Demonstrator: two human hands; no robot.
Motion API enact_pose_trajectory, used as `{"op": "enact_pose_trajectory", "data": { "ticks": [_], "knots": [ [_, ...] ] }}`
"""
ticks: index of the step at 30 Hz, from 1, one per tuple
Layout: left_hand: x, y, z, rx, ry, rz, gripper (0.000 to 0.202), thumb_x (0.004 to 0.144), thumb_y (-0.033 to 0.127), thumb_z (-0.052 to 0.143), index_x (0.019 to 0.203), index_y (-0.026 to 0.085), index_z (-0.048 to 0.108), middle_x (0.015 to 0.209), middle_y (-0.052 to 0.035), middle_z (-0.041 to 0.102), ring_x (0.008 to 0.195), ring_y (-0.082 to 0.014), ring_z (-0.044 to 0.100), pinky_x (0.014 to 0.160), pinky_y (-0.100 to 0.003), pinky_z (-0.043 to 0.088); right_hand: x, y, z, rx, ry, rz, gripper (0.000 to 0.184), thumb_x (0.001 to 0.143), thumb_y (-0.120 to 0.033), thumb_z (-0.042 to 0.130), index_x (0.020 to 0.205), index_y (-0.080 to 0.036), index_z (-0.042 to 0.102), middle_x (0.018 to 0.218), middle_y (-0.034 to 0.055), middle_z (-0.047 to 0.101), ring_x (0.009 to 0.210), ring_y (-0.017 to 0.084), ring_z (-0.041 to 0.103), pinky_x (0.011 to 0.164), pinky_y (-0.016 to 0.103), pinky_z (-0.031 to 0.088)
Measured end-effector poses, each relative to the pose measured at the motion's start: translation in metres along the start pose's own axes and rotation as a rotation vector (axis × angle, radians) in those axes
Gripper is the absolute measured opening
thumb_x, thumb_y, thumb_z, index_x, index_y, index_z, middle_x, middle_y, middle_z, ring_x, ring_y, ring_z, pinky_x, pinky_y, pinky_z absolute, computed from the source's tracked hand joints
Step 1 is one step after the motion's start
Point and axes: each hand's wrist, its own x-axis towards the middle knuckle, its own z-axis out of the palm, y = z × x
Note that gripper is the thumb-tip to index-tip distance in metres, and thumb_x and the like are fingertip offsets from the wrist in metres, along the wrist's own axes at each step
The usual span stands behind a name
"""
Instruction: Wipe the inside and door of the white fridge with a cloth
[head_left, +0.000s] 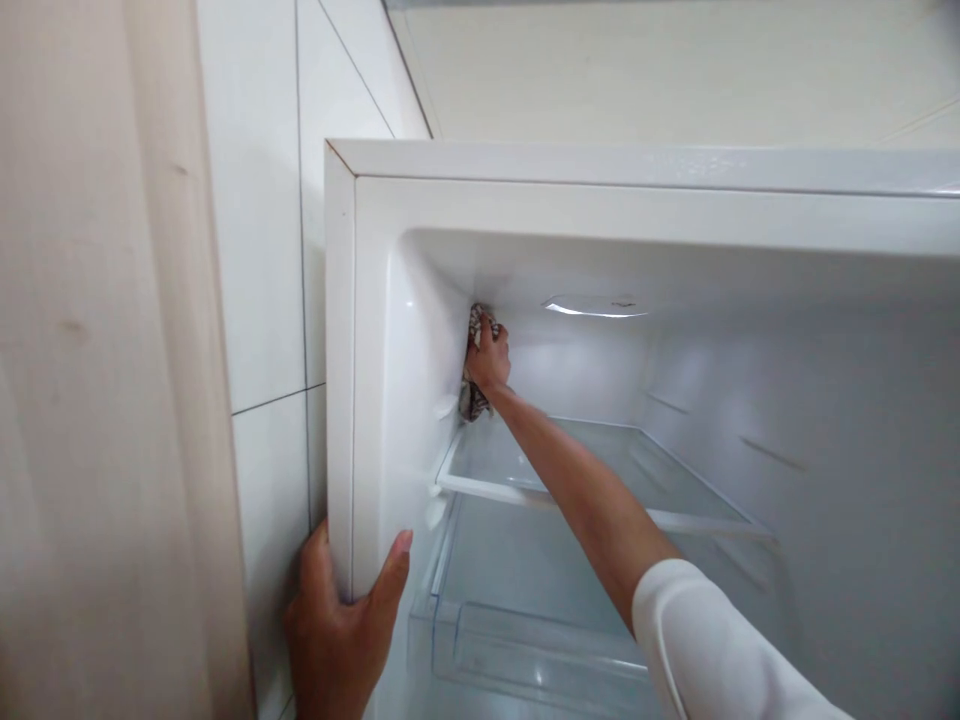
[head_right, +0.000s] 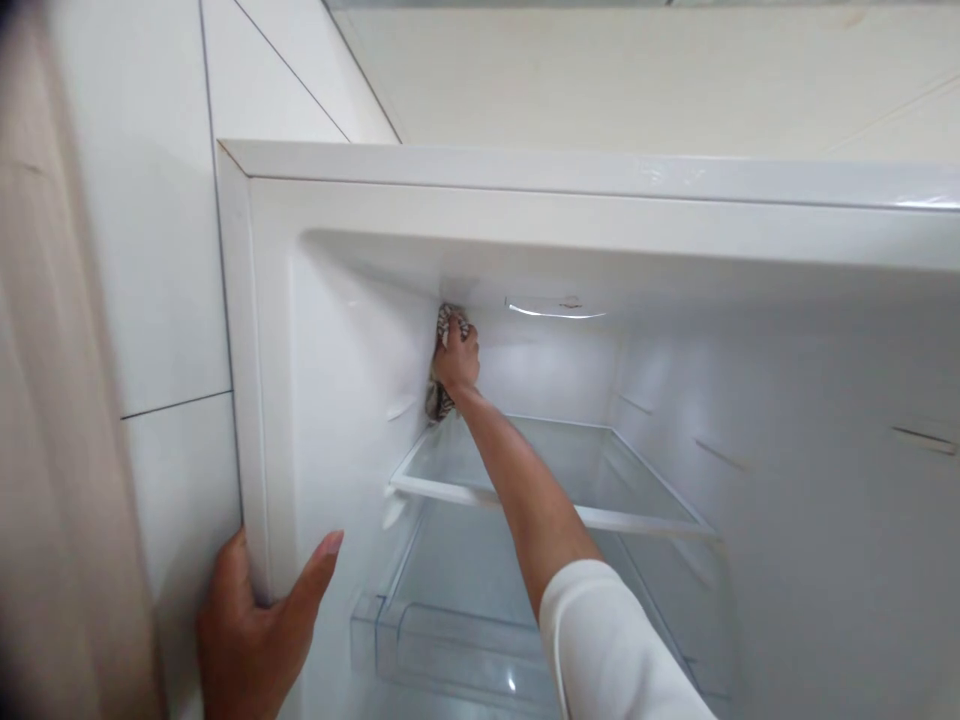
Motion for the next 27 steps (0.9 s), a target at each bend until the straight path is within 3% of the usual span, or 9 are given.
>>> {"op": "enact_pose_trajectory", "data": {
  "ticks": [5,9,13,21,27],
  "knots": [
    [0.003,-0.001,0.0,-0.004,0.028,-0.025,0.067,0.065,0.076,0.072,0.105,0.023,0.067,0.076,-0.0031,0.066,0.066,-0.0257,0.062,0.061,-0.039,0.054,0.011,0.024,-0.007,-0.253,-0.028,-0.201,0.076,0.095,-0.009,0.034,0.167,-0.032,0.026,0.16,0.0196,0.03,0.125,0.037,0.047,0.088,0.047,0.054],
    [0.004,0.004,-0.005,0.009,-0.014,-0.047,0.065,0.063,0.076,0.073,0.098,0.023,0.065,0.075,-0.0024,0.065,0.064,-0.0242,0.06,0.063,-0.039,0.054,0.018,0.041,-0.026,-0.434,-0.076,-0.339,0.073,0.097,-0.009,0.032,0.167,-0.031,0.028,0.158,0.021,0.034,0.121,0.036,0.048,0.082,0.043,0.055],
    [0.002,0.008,-0.006,0.013,0.005,-0.036,0.062,0.065,0.077,0.071,0.095,0.023,0.062,0.075,-0.0022,0.063,0.067,-0.0243,0.06,0.062,-0.037,0.052,0.026,0.062,-0.049,-0.595,-0.074,-0.387,0.066,0.103,-0.012,0.029,0.165,-0.034,0.032,0.153,0.0208,0.039,0.121,0.035,0.048,0.081,0.041,0.056],
    [0.002,0.005,-0.003,0.013,0.025,-0.007,0.067,0.066,0.079,0.069,0.101,0.022,0.065,0.075,-0.002,0.064,0.064,-0.0234,0.06,0.063,-0.038,0.054,0.028,0.12,-0.107,-0.705,0.055,-0.208,0.068,0.1,-0.01,0.035,0.163,-0.036,0.033,0.149,0.0198,0.042,0.117,0.034,0.052,0.079,0.038,0.054],
    [0.004,0.002,-0.003,0.038,0.037,0.007,0.065,0.064,0.078,0.069,0.098,0.022,0.064,0.076,-0.0036,0.065,0.067,-0.0259,0.062,0.062,-0.039,0.053,0.013,0.165,-0.136,-0.645,0.275,0.05,0.061,0.101,-0.012,0.032,0.158,-0.03,0.04,0.145,0.0223,0.043,0.117,0.036,0.053,0.08,0.04,0.053]
  ]
}}
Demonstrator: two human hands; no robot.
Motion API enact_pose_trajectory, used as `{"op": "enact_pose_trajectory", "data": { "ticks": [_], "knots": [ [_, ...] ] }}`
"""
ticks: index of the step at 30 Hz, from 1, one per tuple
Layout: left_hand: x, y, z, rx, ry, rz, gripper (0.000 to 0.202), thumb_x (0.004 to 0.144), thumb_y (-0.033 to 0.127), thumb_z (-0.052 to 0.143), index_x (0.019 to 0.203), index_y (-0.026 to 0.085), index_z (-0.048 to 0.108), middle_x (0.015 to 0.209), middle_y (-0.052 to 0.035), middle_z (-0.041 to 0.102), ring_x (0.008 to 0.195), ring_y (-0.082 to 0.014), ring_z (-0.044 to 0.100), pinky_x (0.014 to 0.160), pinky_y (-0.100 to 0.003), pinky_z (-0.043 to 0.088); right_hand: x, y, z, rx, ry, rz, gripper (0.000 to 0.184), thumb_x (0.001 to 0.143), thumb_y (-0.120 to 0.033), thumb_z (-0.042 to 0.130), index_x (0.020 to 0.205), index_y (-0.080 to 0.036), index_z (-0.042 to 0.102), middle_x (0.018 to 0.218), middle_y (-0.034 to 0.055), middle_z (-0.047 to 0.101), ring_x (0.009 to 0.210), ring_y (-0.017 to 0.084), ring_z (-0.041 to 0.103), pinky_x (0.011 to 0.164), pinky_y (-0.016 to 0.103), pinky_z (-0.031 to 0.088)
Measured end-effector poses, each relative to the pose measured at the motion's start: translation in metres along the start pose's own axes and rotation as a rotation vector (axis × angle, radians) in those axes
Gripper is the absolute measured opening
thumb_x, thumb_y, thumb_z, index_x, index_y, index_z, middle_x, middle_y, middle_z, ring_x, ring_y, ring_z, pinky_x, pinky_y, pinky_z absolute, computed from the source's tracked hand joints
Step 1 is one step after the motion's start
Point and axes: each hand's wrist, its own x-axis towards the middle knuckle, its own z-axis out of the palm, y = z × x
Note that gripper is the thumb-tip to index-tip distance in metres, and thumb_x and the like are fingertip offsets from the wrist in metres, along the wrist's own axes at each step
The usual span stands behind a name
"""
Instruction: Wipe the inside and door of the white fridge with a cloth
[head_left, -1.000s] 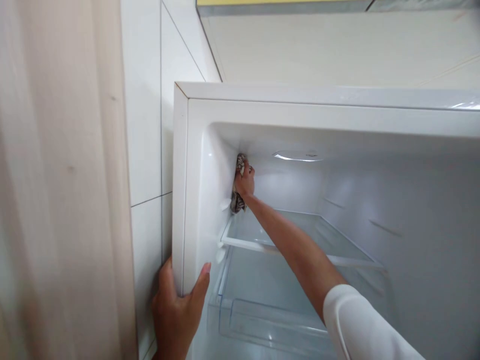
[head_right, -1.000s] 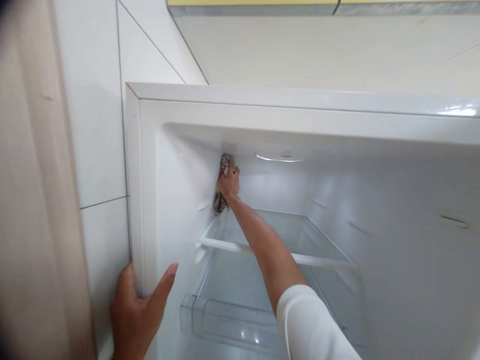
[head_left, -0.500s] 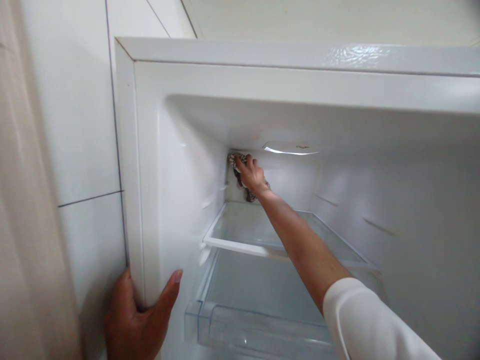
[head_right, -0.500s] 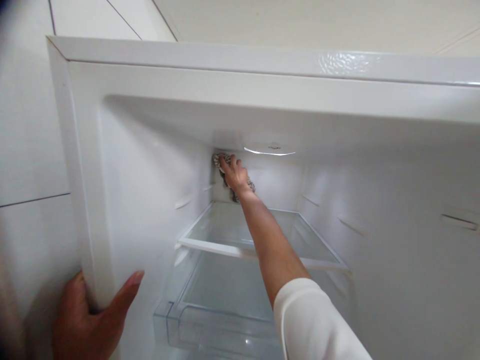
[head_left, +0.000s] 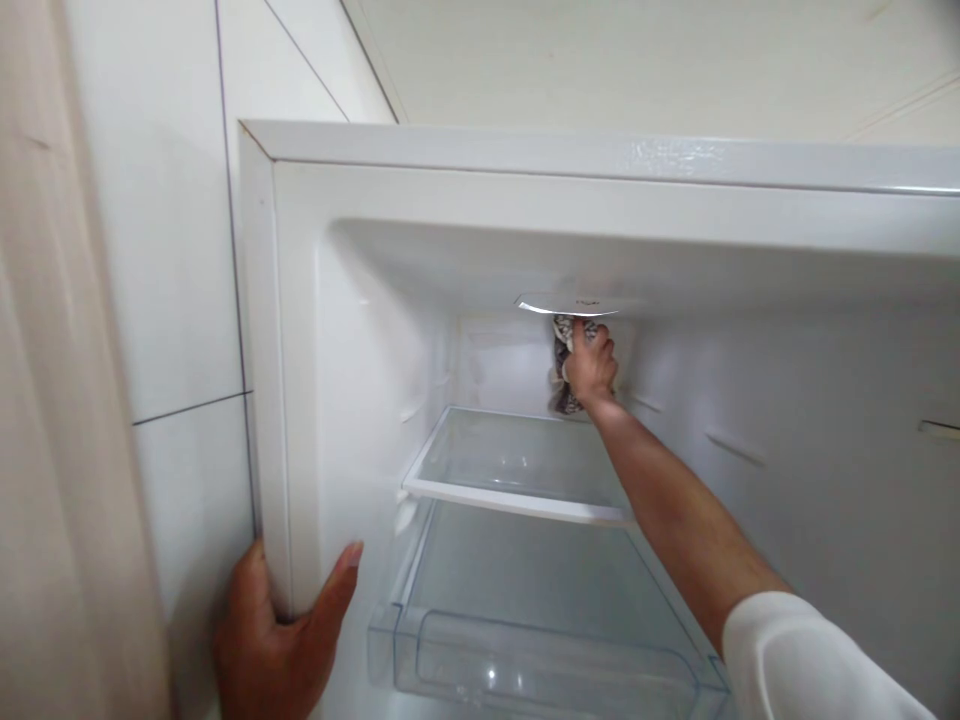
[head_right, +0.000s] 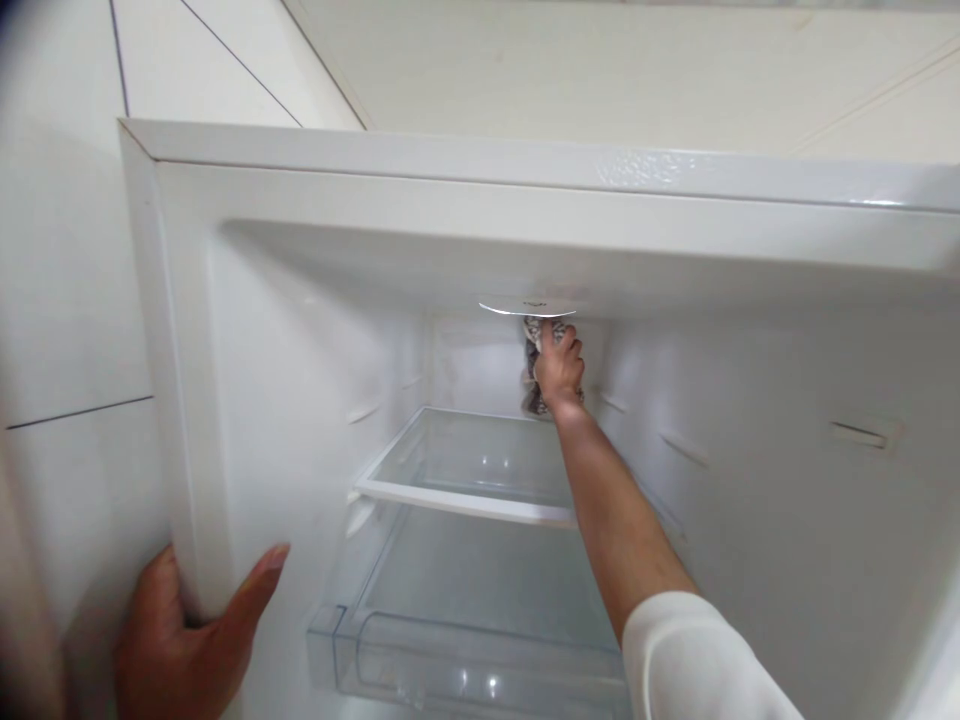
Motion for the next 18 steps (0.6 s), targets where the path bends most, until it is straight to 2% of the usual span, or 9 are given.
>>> {"op": "enact_pose_trajectory", "data": {
  "ticks": [5,9,14,18],
  "knots": [
    [-0.001,-0.002,0.0,-0.018,-0.025,0.001,0.062,0.066,0.072,0.071,0.102,0.021,0.065,0.078,-0.004,0.067,0.069,-0.0257,0.064,0.065,-0.039,0.055,-0.003,0.017,0.009,0.109,0.093,0.457,0.06,0.103,-0.017,0.022,0.161,-0.02,0.034,0.142,0.0289,0.043,0.118,0.041,0.055,0.08,0.047,0.053],
    [-0.003,-0.004,0.002,-0.022,-0.008,0.037,0.063,0.07,0.07,0.07,0.108,0.02,0.067,0.084,-0.0054,0.069,0.073,-0.0261,0.066,0.065,-0.038,0.057,-0.006,0.009,0.014,0.15,0.106,0.648,0.06,0.102,-0.016,0.025,0.161,-0.021,0.033,0.14,0.0276,0.043,0.123,0.04,0.054,0.086,0.048,0.053],
    [-0.003,-0.01,0.005,0.021,0.03,0.103,0.067,0.073,0.071,0.069,0.114,0.017,0.069,0.088,-0.0085,0.071,0.077,-0.0282,0.07,0.064,-0.038,0.057,-0.019,-0.022,0.02,0.217,0.023,0.848,0.061,0.101,-0.015,0.021,0.161,-0.018,0.03,0.139,0.0293,0.041,0.125,0.04,0.055,0.088,0.047,0.053],
    [-0.004,-0.01,0.006,0.016,0.036,0.199,0.062,0.078,0.065,0.07,0.115,0.015,0.069,0.089,-0.0089,0.073,0.077,-0.0269,0.072,0.063,-0.034,0.057,-0.032,-0.066,0.024,0.265,-0.082,0.929,0.064,0.1,-0.015,0.023,0.164,-0.021,0.024,0.141,0.0277,0.04,0.129,0.039,0.054,0.092,0.048,0.054]
  ]
}}
